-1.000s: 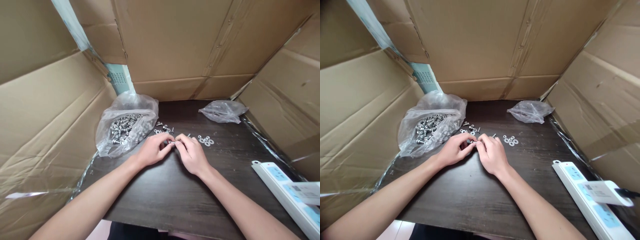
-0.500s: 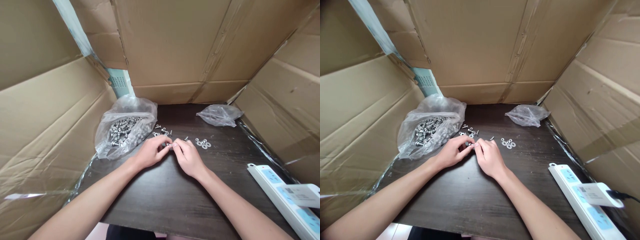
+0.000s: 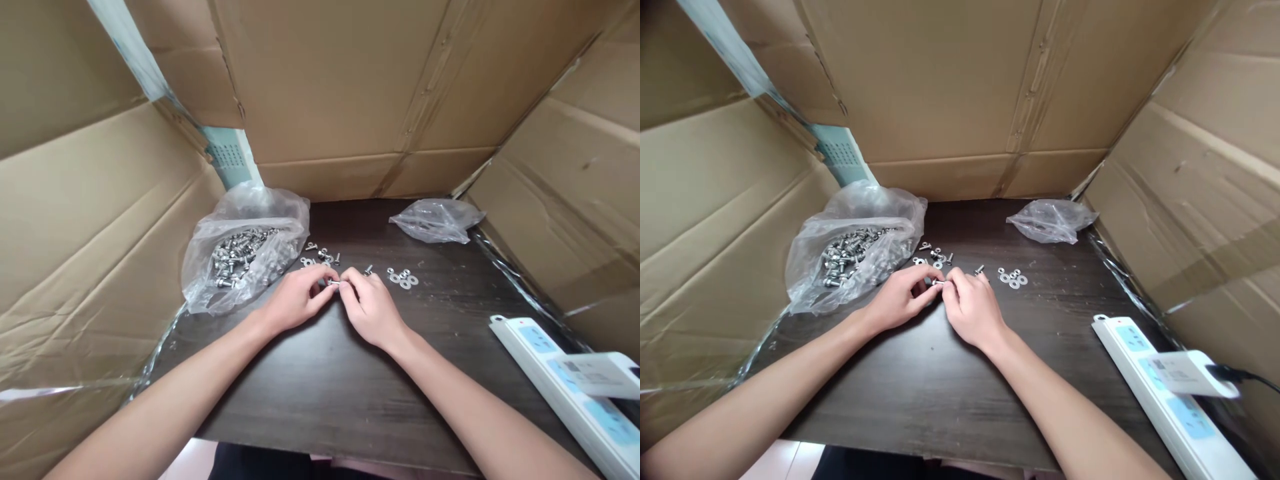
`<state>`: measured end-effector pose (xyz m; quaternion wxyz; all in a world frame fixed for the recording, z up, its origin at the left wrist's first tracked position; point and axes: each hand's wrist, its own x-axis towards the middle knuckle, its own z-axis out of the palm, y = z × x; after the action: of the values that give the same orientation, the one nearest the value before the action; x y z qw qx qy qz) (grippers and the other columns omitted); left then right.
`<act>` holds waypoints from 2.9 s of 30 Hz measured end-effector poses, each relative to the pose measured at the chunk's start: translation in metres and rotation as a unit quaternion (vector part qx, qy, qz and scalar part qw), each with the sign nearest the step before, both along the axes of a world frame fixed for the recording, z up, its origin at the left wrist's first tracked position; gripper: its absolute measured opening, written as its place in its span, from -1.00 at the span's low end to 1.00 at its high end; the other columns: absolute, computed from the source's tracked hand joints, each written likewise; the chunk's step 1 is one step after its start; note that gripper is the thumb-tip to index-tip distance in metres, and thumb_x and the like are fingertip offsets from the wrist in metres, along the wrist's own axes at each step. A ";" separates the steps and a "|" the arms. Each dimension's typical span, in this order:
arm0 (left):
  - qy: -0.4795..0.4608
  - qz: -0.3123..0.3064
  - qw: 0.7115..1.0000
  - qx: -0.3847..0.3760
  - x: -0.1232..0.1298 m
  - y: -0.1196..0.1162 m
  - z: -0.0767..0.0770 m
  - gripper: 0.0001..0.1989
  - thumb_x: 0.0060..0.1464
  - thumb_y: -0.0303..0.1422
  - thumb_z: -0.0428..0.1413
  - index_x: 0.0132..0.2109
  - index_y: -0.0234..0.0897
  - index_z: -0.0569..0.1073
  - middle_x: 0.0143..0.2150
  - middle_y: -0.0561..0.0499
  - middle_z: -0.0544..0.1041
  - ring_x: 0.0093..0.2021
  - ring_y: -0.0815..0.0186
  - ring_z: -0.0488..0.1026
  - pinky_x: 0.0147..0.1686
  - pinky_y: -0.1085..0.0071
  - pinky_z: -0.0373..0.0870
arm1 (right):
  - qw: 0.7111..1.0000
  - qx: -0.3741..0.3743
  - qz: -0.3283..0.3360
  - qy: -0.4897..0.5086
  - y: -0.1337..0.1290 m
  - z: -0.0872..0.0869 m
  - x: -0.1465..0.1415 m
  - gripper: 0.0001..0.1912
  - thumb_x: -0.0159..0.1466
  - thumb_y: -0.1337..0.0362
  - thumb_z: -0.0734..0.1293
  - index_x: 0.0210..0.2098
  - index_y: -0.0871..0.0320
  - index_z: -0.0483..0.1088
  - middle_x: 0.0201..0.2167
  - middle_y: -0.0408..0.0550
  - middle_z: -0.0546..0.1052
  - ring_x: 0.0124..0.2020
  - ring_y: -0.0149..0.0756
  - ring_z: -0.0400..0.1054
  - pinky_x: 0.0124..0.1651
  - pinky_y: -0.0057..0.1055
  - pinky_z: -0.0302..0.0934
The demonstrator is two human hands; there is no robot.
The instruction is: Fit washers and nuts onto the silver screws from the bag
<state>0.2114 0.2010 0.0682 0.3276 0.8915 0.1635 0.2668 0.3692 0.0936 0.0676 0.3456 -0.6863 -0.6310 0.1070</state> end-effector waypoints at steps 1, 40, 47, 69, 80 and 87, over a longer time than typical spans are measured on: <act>-0.002 0.001 1.000 0.002 0.000 0.000 0.000 -0.85 0.33 -0.32 0.11 -0.05 -0.26 0.51 -0.21 0.06 0.57 -0.41 0.45 0.40 -0.30 0.50 0.36 | 1.000 0.000 0.000 -0.003 0.001 0.000 0.000 -0.73 0.46 0.22 0.06 -0.33 0.11 0.25 -0.43 -0.10 0.49 -0.39 -0.26 0.32 -0.11 -0.28 0.02; -0.002 0.022 1.000 -0.008 0.002 0.001 -0.002 -0.87 0.27 -0.33 0.14 -0.07 -0.22 0.52 -0.20 0.08 0.59 -0.43 0.45 0.42 -0.33 0.49 0.36 | 1.000 0.001 0.005 0.005 -0.001 0.001 0.004 -0.81 0.43 0.23 0.16 -0.25 0.12 0.34 -0.47 -0.17 0.47 -0.40 -0.29 0.30 -0.12 -0.29 0.02; 0.007 0.043 0.999 -0.007 0.003 0.000 0.000 -0.85 0.24 -0.30 0.19 -0.07 -0.20 0.54 -0.22 0.09 0.59 -0.43 0.44 0.44 -0.33 0.48 0.38 | 1.000 0.017 -0.012 -0.010 0.001 0.000 0.006 -0.83 0.40 0.24 0.18 -0.27 0.13 0.35 -0.50 -0.18 0.45 -0.42 -0.29 0.31 -0.12 -0.29 0.02; 0.001 0.008 1.000 0.000 0.000 -0.001 0.002 -0.88 0.22 -0.37 0.14 -0.13 -0.26 0.54 -0.26 0.05 0.56 -0.42 0.42 0.42 -0.32 0.47 0.37 | 1.000 -0.004 0.020 0.007 0.000 0.003 0.006 -0.76 0.44 0.25 0.13 -0.33 0.13 0.30 -0.40 -0.14 0.51 -0.34 -0.29 0.35 -0.10 -0.29 0.01; -0.001 0.023 1.000 -0.001 0.000 0.000 0.000 -0.90 0.23 -0.36 0.14 -0.15 -0.26 0.53 -0.28 0.06 0.55 -0.45 0.45 0.41 -0.33 0.47 0.36 | 0.988 0.048 -0.138 -0.058 -0.002 0.013 0.025 -0.72 0.39 0.28 0.12 -0.38 0.12 0.38 -0.37 -0.05 0.58 -0.29 -0.19 0.40 -0.14 -0.28 0.02; 0.009 0.026 1.000 0.002 0.001 0.001 -0.001 -0.93 0.19 -0.37 0.17 -0.20 -0.26 0.53 -0.31 0.08 0.54 -0.47 0.45 0.41 -0.35 0.48 0.34 | 0.959 0.017 -0.245 -0.143 -0.001 0.014 0.050 -0.73 0.27 0.30 0.19 -0.56 0.13 0.32 -0.54 -0.02 0.50 -0.41 -0.20 0.30 -0.22 -0.26 -0.06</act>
<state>0.2122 0.2022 0.0672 0.3177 0.8900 0.1891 0.2670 0.4194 0.0924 0.0815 0.2790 -0.8217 -0.4886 -0.0911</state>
